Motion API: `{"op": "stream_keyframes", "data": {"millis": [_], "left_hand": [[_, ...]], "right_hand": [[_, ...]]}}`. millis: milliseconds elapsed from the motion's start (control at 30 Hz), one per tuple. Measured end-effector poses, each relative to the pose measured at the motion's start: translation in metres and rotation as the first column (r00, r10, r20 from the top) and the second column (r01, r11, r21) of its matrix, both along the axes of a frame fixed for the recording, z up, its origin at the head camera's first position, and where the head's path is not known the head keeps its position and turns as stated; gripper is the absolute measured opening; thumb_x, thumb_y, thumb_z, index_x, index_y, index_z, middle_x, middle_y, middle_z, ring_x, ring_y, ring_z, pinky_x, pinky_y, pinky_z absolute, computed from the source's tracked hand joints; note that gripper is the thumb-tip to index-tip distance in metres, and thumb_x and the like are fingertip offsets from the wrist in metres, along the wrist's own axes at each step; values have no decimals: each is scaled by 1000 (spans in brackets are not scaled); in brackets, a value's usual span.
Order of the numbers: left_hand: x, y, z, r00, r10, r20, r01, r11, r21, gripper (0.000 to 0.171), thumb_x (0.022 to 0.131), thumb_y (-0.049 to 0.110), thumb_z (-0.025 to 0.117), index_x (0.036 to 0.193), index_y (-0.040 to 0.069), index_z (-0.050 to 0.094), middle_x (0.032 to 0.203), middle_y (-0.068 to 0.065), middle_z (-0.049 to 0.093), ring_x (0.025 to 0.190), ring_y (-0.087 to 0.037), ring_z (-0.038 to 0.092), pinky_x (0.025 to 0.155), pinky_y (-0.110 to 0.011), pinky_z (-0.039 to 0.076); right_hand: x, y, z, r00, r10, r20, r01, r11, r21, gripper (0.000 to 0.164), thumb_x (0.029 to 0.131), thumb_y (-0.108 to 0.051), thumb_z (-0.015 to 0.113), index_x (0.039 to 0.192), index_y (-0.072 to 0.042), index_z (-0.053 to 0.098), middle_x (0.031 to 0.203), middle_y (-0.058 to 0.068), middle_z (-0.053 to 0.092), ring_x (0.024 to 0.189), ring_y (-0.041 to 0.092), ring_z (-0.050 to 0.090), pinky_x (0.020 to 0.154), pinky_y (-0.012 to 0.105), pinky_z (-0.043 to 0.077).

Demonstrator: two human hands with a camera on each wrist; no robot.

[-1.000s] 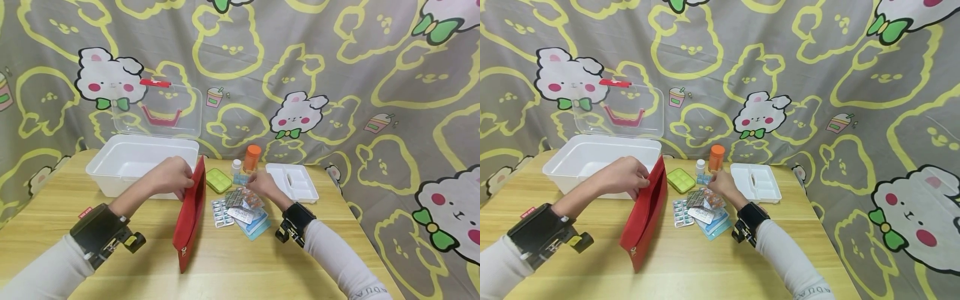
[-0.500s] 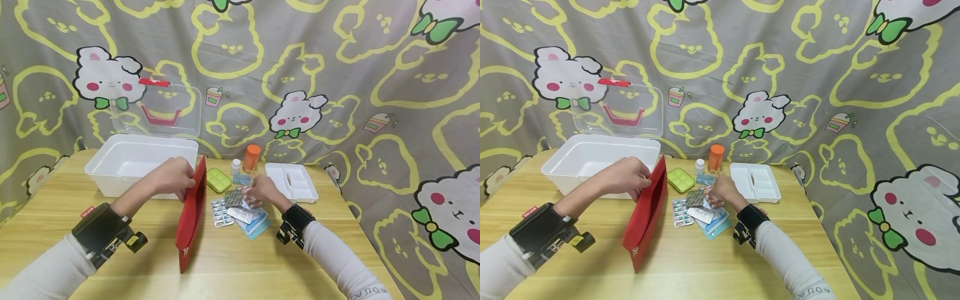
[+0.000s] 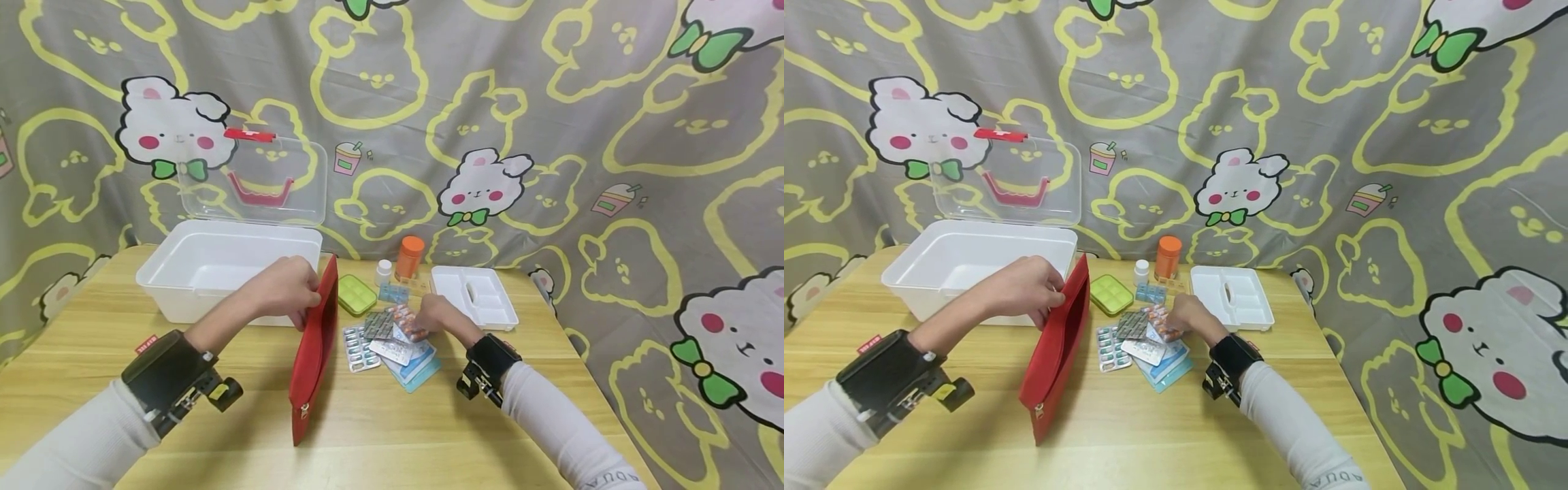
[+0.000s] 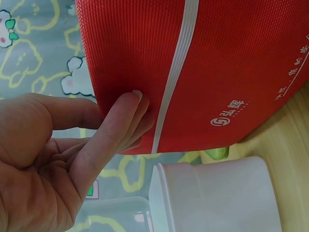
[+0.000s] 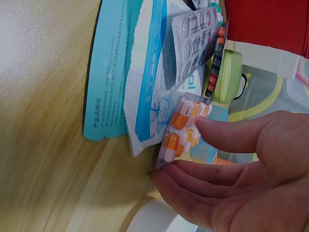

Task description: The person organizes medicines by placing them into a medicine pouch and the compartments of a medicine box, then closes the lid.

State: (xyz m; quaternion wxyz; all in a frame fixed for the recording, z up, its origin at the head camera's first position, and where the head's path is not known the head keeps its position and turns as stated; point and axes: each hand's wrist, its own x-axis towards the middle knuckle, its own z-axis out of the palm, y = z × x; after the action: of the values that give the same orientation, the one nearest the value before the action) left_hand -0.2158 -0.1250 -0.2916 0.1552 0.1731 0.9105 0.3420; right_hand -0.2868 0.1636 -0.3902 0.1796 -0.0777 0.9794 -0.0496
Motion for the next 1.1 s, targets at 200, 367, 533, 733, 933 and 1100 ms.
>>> {"op": "stream_keyframes", "data": {"millis": [200,367,533,733,933,1100], "left_hand": [[0,1,2,1000,-8,-8,8,1000,-9,22,91,-3,54,75,-4,69,67,-10,72,57,-18,73,57,-30,62],[1,1,4,1000,-11,-14,11,1000,-12,23,91,-3,54,74,-3,68,67,-10,72,57,-18,73,58,-30,62],[1,1,3,1000,-9,-7,9,1000,-11,22,92,-2,55,75,-3,69,69,-11,72,58,-18,73,60,-32,63],[1,2,2,1000,-5,-6,5,1000,-10,23,92,-2,55,74,-3,69,69,-11,72,58,-18,73,61,-35,63],[1,1,1,1000,-6,-6,6,1000,-10,22,92,-2,55,76,-3,70,70,-11,72,58,-17,73,59,-32,62],[1,2,1,1000,-10,-7,10,1000,-6,23,92,-3,54,75,-3,69,68,-11,72,57,-17,73,59,-32,62]], "right_hand": [[-2,1,0,998,14,55,-19,995,96,45,86,-26,79,59,-14,45,61,-1,43,53,11,42,48,21,32],[-3,3,-3,996,-30,79,26,999,45,47,85,-27,81,55,-15,47,57,-3,46,52,10,43,48,21,32],[0,6,-4,991,-103,83,105,994,-17,40,81,-28,85,60,-13,55,61,0,52,57,13,48,51,22,36],[2,11,1,989,-118,85,125,989,-78,33,81,-26,85,65,-10,61,65,1,56,61,14,51,53,23,38],[2,21,7,989,-111,96,131,962,-239,18,80,-16,82,75,-7,68,70,4,65,67,17,63,55,22,43],[2,29,11,989,-97,114,131,929,-347,14,79,-11,80,77,-4,68,72,4,69,70,20,70,59,22,51]]}}
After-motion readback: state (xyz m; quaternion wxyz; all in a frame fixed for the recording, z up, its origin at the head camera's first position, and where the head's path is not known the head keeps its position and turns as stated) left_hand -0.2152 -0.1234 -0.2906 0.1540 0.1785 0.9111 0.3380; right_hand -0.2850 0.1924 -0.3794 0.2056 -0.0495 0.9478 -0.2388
